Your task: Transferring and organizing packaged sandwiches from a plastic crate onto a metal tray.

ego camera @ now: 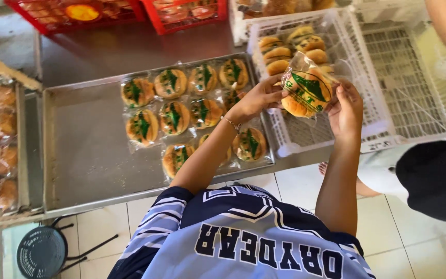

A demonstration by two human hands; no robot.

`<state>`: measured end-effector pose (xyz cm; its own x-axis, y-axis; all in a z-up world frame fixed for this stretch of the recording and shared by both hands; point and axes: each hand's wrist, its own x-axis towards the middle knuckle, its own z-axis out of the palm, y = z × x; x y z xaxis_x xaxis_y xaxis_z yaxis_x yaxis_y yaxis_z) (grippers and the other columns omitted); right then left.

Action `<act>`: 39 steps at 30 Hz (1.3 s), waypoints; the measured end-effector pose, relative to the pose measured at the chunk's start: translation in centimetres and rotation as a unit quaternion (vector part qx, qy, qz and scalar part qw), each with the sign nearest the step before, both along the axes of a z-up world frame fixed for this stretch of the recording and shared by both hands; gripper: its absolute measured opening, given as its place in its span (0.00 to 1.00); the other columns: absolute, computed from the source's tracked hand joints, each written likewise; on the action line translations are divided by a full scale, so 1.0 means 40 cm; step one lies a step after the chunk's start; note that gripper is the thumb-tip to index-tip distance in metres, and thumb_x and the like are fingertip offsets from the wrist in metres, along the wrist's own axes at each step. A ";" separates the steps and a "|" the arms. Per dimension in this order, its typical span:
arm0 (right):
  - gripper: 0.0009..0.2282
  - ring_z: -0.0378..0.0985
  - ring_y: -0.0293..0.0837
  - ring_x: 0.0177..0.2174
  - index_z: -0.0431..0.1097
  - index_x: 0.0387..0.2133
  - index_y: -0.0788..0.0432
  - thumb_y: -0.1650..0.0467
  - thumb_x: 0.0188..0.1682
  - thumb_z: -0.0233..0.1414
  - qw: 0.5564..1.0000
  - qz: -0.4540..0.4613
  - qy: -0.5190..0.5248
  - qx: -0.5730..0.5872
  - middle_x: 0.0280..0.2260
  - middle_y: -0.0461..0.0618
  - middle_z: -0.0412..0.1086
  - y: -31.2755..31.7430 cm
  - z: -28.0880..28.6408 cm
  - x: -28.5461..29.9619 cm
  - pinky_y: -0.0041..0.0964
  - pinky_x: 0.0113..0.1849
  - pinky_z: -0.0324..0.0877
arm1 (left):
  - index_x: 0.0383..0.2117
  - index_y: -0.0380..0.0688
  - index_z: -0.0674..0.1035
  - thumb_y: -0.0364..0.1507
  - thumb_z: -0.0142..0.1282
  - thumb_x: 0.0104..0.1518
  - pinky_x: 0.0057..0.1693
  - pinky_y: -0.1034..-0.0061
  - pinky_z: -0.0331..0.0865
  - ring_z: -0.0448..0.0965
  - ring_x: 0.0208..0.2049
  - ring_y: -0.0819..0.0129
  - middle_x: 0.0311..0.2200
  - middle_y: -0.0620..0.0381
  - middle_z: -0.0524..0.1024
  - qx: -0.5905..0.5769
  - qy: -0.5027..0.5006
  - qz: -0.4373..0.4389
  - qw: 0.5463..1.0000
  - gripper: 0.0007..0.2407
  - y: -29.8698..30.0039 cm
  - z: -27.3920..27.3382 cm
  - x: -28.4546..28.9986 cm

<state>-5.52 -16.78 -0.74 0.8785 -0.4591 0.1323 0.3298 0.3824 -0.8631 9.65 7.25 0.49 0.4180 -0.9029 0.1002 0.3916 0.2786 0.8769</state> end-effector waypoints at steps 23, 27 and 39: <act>0.03 0.76 0.40 0.40 0.67 0.45 0.57 0.74 0.64 0.54 1.000 0.003 -0.024 0.010 0.41 0.46 0.70 0.501 -0.057 0.103 0.48 0.43 0.79 | 0.38 0.39 0.76 0.31 0.58 0.63 0.40 0.79 0.77 0.79 0.36 0.77 0.35 0.62 0.77 0.060 0.023 0.362 0.930 0.08 0.464 -0.070 0.047; 0.03 0.77 0.43 0.43 0.66 0.44 0.57 0.74 0.63 0.53 0.999 -0.006 -0.024 0.026 0.43 0.47 0.71 0.594 -0.046 0.104 0.48 0.42 0.78 | 0.39 0.39 0.75 0.30 0.56 0.66 0.42 0.80 0.77 0.79 0.38 0.77 0.37 0.61 0.80 0.010 0.018 0.390 0.921 0.07 0.514 -0.092 0.048; 0.04 0.79 0.45 0.46 0.65 0.45 0.55 0.76 0.60 0.50 0.995 -0.004 -0.039 0.090 0.42 0.43 0.70 0.824 -0.127 0.112 0.55 0.47 0.79 | 0.39 0.42 0.73 0.29 0.56 0.68 0.43 0.77 0.75 0.80 0.37 0.72 0.37 0.56 0.78 -0.145 0.231 0.471 0.839 0.06 0.609 -0.198 0.045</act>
<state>-1.06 16.17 -5.81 0.8648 -0.4887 0.1152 0.3972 0.5254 -0.7524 11.46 31.62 -7.42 0.9871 -0.1155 -0.1108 0.1571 0.8310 0.5336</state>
